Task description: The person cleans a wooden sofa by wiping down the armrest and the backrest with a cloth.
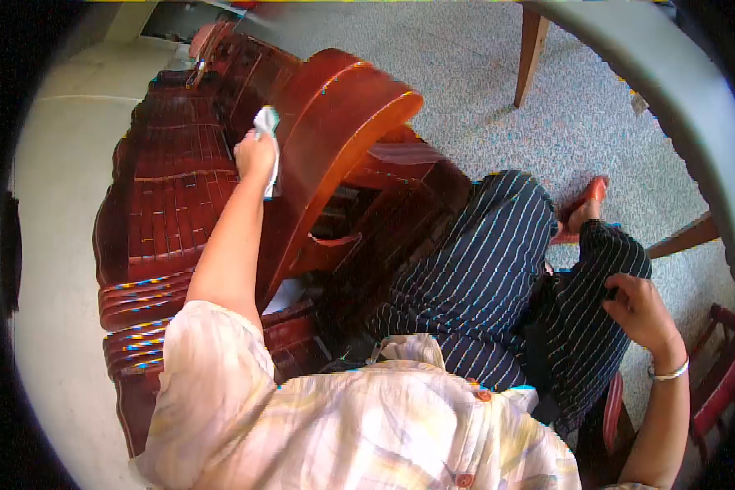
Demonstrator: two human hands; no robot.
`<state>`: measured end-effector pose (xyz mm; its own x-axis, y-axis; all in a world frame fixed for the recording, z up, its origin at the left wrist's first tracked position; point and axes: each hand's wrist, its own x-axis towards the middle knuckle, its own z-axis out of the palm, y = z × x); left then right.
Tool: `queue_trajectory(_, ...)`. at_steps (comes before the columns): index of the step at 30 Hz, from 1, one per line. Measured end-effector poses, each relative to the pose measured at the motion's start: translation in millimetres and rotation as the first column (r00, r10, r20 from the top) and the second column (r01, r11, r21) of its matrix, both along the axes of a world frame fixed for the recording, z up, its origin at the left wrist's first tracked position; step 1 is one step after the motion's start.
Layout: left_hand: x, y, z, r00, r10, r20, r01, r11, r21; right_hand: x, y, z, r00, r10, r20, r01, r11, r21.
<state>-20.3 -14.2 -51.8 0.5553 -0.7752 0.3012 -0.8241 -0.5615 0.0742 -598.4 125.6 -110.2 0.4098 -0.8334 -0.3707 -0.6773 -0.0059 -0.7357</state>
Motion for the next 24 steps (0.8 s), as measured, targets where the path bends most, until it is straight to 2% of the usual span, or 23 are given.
queue_trajectory(2, -57.6, -3.4, 13.7, 0.999, -0.03, 0.021, 0.03, 0.999, -0.017, 0.2, 0.3, 1.0, 1.0, -0.004, 0.009, 0.005, 1.0, -0.004)
queue_trajectory(4, -63.0, -1.7, 8.8, 0.979, -0.191, 0.07, 0.191, 0.982, -0.003, -2.2, 2.7, -2.8, 1.0, -0.012, 0.025, 0.013, 1.0, -0.018)
queue_trajectory(6, -65.8, 12.5, 2.0, 0.93, -0.348, 0.118, 0.358, 0.93, -0.077, -2.1, 5.2, -1.7, 0.999, -0.013, 0.041, 0.014, 0.999, -0.034)
queue_trajectory(8, -65.2, 40.9, 0.7, 0.86, -0.49, 0.143, 0.506, 0.855, -0.113, -0.3, 7.2, 2.6, 1.0, -0.016, -0.018, 0.015, 0.999, -0.031)
queue_trajectory(10, -57.6, 72.9, 2.5, 0.882, -0.47, 0.039, 0.471, 0.874, -0.117, -0.7, 8.3, 3.7, 1.0, -0.003, 0.002, 0.003, 0.999, -0.04)
queue_trajectory(12, -24.1, 101.2, -10.9, 0.918, -0.391, 0.066, 0.396, 0.911, -0.119, -0.8, 7.3, 1.2, 1.0, 0.005, 0.022, -0.004, 0.999, -0.048)
queue_trajectory(15, 30.4, 143.8, -14.6, 0.986, -0.151, 0.066, 0.15, 0.988, 0.016, -2.4, 7.1, -4.7, 0.999, -0.015, 0.046, 0.016, 0.999, -0.034)
queue_trajectory(17, 74.9, 174.1, -10.5, 0.989, 0.013, 0.147, -0.033, 0.99, 0.136, -4.3, 8.0, -8.1, 0.998, -0.018, 0.053, 0.022, 0.997, -0.079)
queue_trajectory(18, 104.4, 190.4, -5.1, 0.967, 0.034, 0.251, -0.101, 0.96, 0.262, -3.8, 8.8, -6.9, 0.999, -0.017, 0.05, 0.021, 0.997, -0.076)
queue_trajectory(20, 83.7, 207.0, 26.5, 0.85, 0.3, 0.432, -0.425, 0.876, 0.229, -0.9, 9.6, -3.4, 0.999, -0.04, -0.01, 0.04, 0.997, -0.06)
queue_trajectory(22, 116.6, 234.7, 20.7, 0.864, 0.254, 0.435, -0.354, 0.921, 0.165, -1.0, 9.7, -8.3, 0.999, -0.046, 0.01, 0.047, 0.997, -0.061)
queue_trajectory(24, 175.5, 262.6, -9.4, 0.977, -0.092, 0.192, 0.05, 0.976, 0.214, -2.4, 10.5, -15.6, 0.998, -0.049, 0.031, 0.051, 0.997, -0.06)
